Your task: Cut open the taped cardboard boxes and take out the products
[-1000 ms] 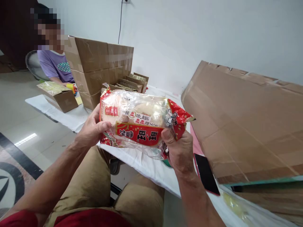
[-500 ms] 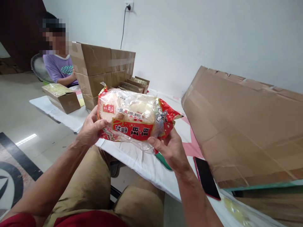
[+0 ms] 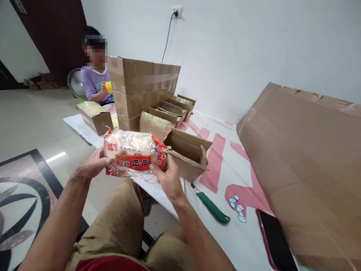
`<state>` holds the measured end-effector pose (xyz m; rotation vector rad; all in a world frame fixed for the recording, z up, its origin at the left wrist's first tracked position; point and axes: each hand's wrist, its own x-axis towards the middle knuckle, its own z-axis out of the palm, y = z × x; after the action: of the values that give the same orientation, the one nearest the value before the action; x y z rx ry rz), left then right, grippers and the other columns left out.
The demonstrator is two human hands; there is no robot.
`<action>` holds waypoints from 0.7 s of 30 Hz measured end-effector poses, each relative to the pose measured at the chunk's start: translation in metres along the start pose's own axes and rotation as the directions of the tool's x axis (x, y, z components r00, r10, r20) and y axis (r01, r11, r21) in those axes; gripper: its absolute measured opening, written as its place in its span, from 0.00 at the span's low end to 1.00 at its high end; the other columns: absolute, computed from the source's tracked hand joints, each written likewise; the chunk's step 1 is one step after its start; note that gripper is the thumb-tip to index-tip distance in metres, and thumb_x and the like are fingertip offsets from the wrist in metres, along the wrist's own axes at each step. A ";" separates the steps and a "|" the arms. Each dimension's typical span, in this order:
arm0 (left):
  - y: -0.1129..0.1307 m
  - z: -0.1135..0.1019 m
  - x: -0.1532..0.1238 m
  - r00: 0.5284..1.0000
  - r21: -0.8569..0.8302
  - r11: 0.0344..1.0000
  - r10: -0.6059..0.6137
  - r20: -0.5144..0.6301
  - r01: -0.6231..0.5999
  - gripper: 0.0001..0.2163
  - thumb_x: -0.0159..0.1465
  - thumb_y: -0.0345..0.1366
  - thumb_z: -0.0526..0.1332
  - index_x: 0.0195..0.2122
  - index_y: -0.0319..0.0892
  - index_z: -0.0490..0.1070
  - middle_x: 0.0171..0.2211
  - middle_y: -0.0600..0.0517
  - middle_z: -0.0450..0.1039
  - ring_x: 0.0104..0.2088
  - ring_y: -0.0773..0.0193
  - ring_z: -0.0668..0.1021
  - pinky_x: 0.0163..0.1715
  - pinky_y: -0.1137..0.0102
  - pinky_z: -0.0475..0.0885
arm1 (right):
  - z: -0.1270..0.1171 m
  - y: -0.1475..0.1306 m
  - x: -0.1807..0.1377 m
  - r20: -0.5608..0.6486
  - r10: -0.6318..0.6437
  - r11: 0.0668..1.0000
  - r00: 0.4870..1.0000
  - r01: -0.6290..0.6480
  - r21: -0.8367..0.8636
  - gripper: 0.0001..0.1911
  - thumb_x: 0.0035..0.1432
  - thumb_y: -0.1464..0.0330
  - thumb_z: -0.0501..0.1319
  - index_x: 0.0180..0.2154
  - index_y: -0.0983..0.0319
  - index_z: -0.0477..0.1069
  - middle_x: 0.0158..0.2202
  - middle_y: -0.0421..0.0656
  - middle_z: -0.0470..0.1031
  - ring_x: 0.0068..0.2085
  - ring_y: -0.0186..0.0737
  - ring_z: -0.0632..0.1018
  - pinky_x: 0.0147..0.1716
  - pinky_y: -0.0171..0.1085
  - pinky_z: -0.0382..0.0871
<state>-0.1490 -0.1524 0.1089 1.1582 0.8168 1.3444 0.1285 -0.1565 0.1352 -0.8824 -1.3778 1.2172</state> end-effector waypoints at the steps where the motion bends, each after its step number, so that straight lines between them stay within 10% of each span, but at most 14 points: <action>1: -0.001 -0.015 0.003 0.998 0.006 1.000 -0.030 -0.046 0.031 0.38 0.45 0.45 0.81 0.57 0.38 0.75 0.48 0.38 0.85 0.49 0.39 0.86 0.46 0.55 0.84 | 0.009 0.013 0.006 0.025 0.029 0.999 0.999 -0.028 -0.025 0.25 0.54 0.57 0.73 0.52 0.57 0.75 0.49 0.44 0.85 0.48 0.46 0.84 0.53 0.47 0.79; 6: -0.013 -0.065 0.027 0.949 -0.045 0.989 -0.150 -0.277 0.143 0.38 0.40 0.46 0.82 0.52 0.37 0.76 0.41 0.42 0.86 0.44 0.42 0.87 0.43 0.58 0.84 | 0.041 0.081 0.041 -0.007 0.048 0.989 0.999 -0.048 -0.138 0.28 0.51 0.58 0.70 0.52 0.60 0.75 0.49 0.48 0.84 0.47 0.47 0.81 0.50 0.47 0.76; 21: -0.060 -0.080 0.149 0.982 0.045 0.997 -0.058 -0.181 0.067 0.35 0.42 0.34 0.81 0.50 0.38 0.70 0.40 0.47 0.82 0.40 0.58 0.83 0.45 0.63 0.77 | 0.042 0.184 0.113 -0.389 -0.168 0.916 0.906 -0.003 -0.401 0.36 0.60 0.61 0.57 0.67 0.64 0.59 0.65 0.60 0.71 0.65 0.53 0.73 0.65 0.54 0.65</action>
<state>-0.1911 0.0139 0.0559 1.0516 1.0150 1.3968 0.0474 -0.0178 -0.0155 -1.2682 -1.3056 0.6324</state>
